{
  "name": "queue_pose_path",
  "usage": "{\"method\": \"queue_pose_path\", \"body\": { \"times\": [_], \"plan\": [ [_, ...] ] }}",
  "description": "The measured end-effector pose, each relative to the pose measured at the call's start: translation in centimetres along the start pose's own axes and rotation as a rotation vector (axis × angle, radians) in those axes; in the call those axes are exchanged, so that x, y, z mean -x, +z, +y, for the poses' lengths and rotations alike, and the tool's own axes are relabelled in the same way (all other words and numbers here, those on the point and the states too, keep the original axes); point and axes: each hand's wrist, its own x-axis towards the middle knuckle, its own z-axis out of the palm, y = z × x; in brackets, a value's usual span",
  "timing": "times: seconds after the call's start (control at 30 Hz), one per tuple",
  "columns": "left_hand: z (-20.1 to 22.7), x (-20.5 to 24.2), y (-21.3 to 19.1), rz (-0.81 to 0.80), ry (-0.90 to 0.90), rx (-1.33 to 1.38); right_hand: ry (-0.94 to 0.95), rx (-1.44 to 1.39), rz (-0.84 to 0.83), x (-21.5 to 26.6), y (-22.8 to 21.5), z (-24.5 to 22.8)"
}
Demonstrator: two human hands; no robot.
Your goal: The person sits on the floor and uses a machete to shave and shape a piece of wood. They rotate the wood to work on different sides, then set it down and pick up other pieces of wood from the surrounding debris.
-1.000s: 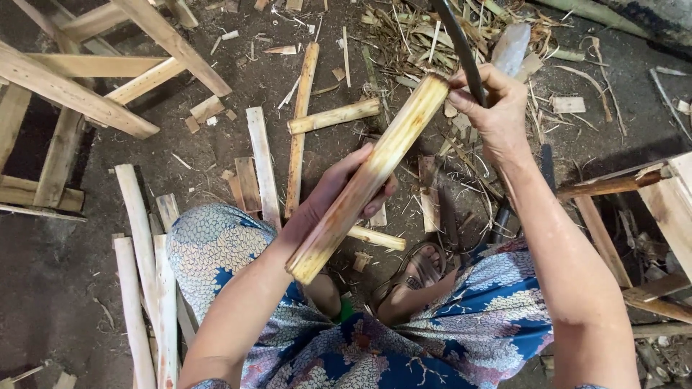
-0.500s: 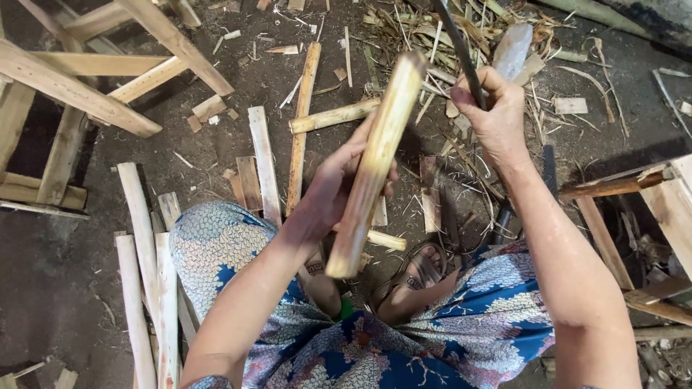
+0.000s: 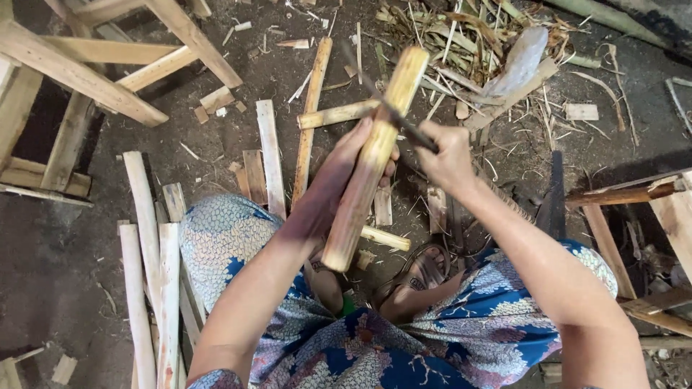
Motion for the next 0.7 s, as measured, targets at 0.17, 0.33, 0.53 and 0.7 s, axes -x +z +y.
{"method": "queue_pose_path", "body": {
  "times": [0.17, 0.33, 0.53, 0.7],
  "plan": [
    [3.5, 1.2, 1.8, 0.179, 0.010, -0.196, -0.046, 0.025, -0.087, 0.8, 1.2, -1.6],
    [4.7, 3.2, 3.1, 0.046, 0.042, -0.297, -0.090, 0.153, 0.042, -2.5, -0.7, 0.3],
    [6.2, 5.0, 3.7, 0.110, 0.214, -0.558, -0.077, 0.146, -0.151, -0.1, 1.3, 1.5],
    [6.0, 5.3, 3.9, 0.056, 0.208, -0.619, -0.079, 0.166, 0.059, -2.3, 0.3, 4.4]
  ]
}}
